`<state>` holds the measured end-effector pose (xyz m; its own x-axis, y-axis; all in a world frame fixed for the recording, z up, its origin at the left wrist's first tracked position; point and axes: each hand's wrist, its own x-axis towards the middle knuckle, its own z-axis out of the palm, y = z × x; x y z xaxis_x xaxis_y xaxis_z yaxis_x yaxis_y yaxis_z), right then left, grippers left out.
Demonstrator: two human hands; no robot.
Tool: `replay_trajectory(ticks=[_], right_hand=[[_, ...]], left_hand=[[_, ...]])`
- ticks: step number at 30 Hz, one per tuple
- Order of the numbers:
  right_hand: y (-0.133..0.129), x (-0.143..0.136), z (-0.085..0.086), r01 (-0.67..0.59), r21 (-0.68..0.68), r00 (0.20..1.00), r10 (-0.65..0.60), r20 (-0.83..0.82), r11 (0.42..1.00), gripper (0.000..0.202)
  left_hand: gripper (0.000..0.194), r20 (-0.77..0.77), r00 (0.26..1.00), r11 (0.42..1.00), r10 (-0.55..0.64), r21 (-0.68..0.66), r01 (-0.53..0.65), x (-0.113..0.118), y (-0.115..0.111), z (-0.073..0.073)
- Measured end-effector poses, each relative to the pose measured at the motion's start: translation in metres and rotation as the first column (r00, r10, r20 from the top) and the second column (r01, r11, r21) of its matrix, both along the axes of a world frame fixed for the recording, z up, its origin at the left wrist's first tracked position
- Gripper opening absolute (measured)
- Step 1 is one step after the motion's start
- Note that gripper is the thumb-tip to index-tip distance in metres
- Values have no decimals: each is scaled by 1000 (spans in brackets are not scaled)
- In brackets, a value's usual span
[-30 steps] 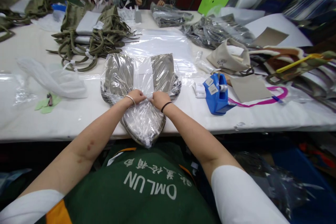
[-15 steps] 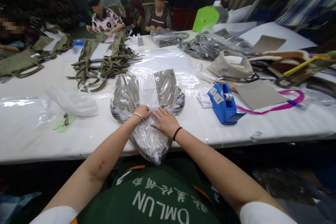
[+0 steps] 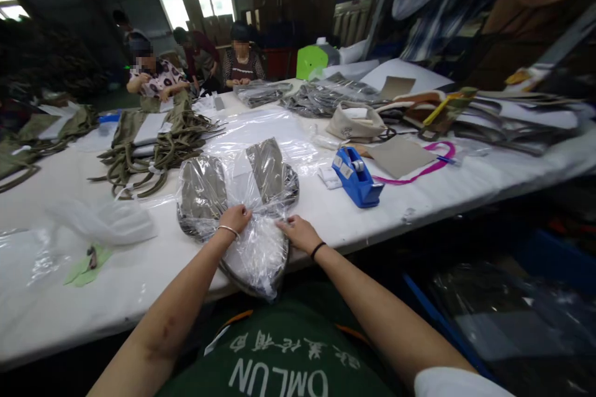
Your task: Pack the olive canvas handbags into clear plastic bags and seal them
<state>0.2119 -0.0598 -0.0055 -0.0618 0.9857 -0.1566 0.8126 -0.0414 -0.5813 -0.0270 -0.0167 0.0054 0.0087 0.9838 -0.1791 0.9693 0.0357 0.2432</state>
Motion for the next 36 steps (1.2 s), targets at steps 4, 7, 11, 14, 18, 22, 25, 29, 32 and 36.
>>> replay_trajectory(ticks=[4,7,11,14,18,22,25,29,32,36], right_hand=[[-19,-42,6,-112,-32,990,115,85,993,30],[-58,-87,8,-209,-67,977,205,-66,976,30],[-115,-135,18,-790,-20,515,644,-566,613,34],[-119,-130,32,-834,202,207,631,-748,513,39],[-69,-69,28,-178,121,312,172,-934,977,51],[-13,2,-2,498,45,324,-137,-936,866,51],[8,34,-29,553,63,419,-212,-883,831,50],[17,48,-52,442,37,466,-194,-863,896,55],[25,46,-51,364,-64,384,-213,-899,929,78],[39,29,-37,202,-240,179,-277,-944,949,99]], left_hand=[[35,-32,996,995,-83,-51,81,-13,4,9],[27,-50,988,977,-146,-162,137,-49,-3,25],[19,-88,980,933,-176,-332,138,-122,-27,53],[16,-127,979,950,-158,-289,116,-147,-46,70],[33,71,986,969,-152,206,135,-82,-62,68],[56,65,948,879,-311,400,261,49,-51,51],[73,-38,951,902,-307,308,304,115,-24,41],[67,-3,963,952,-271,151,268,121,7,33],[58,136,944,943,-300,190,272,97,9,36],[56,246,918,930,-312,276,243,81,-9,50]])
